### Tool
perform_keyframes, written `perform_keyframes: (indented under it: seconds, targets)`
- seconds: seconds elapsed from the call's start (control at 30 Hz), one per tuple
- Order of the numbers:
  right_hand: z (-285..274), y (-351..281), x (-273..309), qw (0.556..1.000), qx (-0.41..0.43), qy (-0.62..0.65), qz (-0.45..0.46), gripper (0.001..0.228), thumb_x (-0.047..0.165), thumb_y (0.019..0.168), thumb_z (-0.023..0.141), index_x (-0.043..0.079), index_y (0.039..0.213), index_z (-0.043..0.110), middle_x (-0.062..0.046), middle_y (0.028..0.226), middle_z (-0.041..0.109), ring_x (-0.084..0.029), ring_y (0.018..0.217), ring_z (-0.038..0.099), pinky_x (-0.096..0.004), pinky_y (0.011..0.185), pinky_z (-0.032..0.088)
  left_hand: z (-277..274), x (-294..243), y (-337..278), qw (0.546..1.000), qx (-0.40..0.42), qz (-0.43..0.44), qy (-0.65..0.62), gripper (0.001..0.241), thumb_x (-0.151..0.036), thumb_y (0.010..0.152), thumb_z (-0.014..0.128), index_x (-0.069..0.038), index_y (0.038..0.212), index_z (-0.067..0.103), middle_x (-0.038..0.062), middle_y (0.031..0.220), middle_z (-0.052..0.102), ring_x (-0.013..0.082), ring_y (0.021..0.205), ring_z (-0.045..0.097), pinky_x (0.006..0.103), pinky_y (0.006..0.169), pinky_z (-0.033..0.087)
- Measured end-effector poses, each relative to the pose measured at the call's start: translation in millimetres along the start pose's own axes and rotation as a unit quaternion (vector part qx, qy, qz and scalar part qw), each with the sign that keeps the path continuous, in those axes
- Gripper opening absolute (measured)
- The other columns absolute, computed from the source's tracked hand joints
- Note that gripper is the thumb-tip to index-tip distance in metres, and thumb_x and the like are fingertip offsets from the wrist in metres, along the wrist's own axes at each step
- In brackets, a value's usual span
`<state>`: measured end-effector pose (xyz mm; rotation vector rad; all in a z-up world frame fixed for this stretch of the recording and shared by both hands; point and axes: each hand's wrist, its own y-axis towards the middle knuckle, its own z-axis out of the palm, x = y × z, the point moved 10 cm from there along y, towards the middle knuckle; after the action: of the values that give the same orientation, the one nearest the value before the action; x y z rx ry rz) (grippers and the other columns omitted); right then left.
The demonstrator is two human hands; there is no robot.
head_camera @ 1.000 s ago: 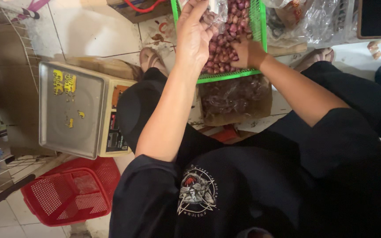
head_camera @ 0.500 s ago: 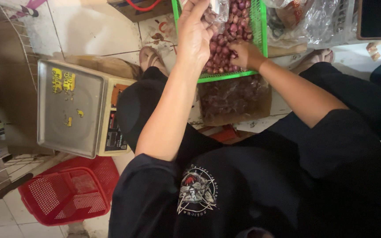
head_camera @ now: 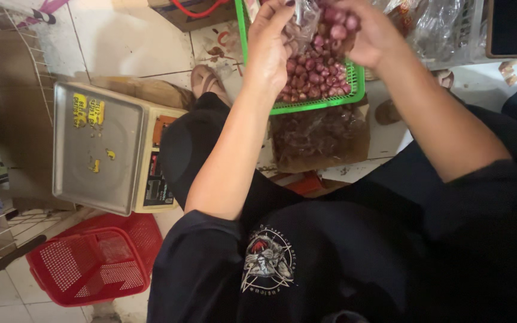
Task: The person picks shallots from a green basket and places them into small plastic bags, then ties the bags closed.
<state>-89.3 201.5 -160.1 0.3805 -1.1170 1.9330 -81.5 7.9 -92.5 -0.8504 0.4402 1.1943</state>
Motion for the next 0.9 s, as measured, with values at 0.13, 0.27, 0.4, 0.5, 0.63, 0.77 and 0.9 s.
perform_keyframes:
  seconds: [0.13,0.27,0.4,0.5,0.63,0.77,0.9]
  targets:
    - [46,-45,31,0.993,0.089,0.073,0.019,0.024,0.026,0.107,0.067,0.002,0.105,0.065,-0.006,0.095,0.068,-0.014,0.081,0.064,-0.025,0.073,0.055,2,8,2,1.000,-0.016,-0.007,0.017,0.008,-0.015,0.095,0.068,-0.013,0.103,0.065,-0.001,0.090,0.068,0.0124,0.083,0.066,0.0363,0.079,0.058]
    - [64,-68,44,0.993,0.103,0.051,-0.019,0.022,0.022,0.108,0.063,0.000,0.108,0.067,-0.009,0.102,0.070,-0.017,0.089,0.067,-0.030,0.082,0.060,4,27,4,0.999,-0.023,-0.031,0.015,0.018,-0.012,0.095,0.067,-0.010,0.113,0.064,0.004,0.094,0.067,0.0161,0.082,0.067,0.0388,0.072,0.061]
    - [67,-71,55,0.989,0.067,-0.042,-0.125,0.016,0.017,0.106,0.064,0.003,0.110,0.069,-0.009,0.102,0.071,-0.017,0.089,0.069,-0.035,0.081,0.064,11,44,3,0.998,0.000,-0.058,0.002,0.027,-0.011,0.094,0.064,-0.010,0.120,0.062,0.010,0.099,0.069,0.0229,0.076,0.067,0.0379,0.057,0.055]
    - [76,-70,56,0.981,0.066,-0.055,-0.176,0.013,0.014,0.103,0.066,0.004,0.112,0.069,-0.007,0.104,0.071,-0.017,0.095,0.072,-0.037,0.076,0.063,12,58,3,0.995,-0.019,-0.096,-0.028,0.028,-0.010,0.096,0.061,-0.009,0.123,0.057,0.011,0.105,0.067,0.0267,0.086,0.071,0.0406,0.069,0.062]
    - [73,-63,52,0.977,0.079,-0.015,-0.197,0.011,0.012,0.106,0.068,0.003,0.112,0.070,-0.007,0.106,0.072,-0.019,0.098,0.073,-0.039,0.079,0.061,14,58,4,0.997,-0.004,-0.071,-0.030,0.028,-0.012,0.097,0.058,-0.006,0.125,0.057,0.012,0.107,0.067,0.0296,0.089,0.072,0.0436,0.071,0.062]
    - [60,-57,57,0.974,0.045,-0.009,-0.223,0.015,0.013,0.108,0.066,0.001,0.102,0.071,-0.009,0.094,0.072,-0.015,0.081,0.065,-0.039,0.076,0.062,14,63,7,0.997,-0.005,-0.070,-0.032,0.028,-0.012,0.098,0.059,-0.006,0.125,0.056,0.013,0.109,0.067,0.0291,0.089,0.071,0.0440,0.076,0.061]
    - [77,-63,60,0.958,0.056,-0.080,-0.269,0.010,0.008,0.105,0.063,0.002,0.101,0.070,-0.007,0.095,0.071,-0.014,0.086,0.065,-0.032,0.080,0.056,14,61,6,0.998,-0.001,-0.052,-0.027,0.029,-0.010,0.100,0.061,-0.005,0.129,0.057,0.010,0.107,0.062,0.0256,0.094,0.068,0.0476,0.085,0.064]
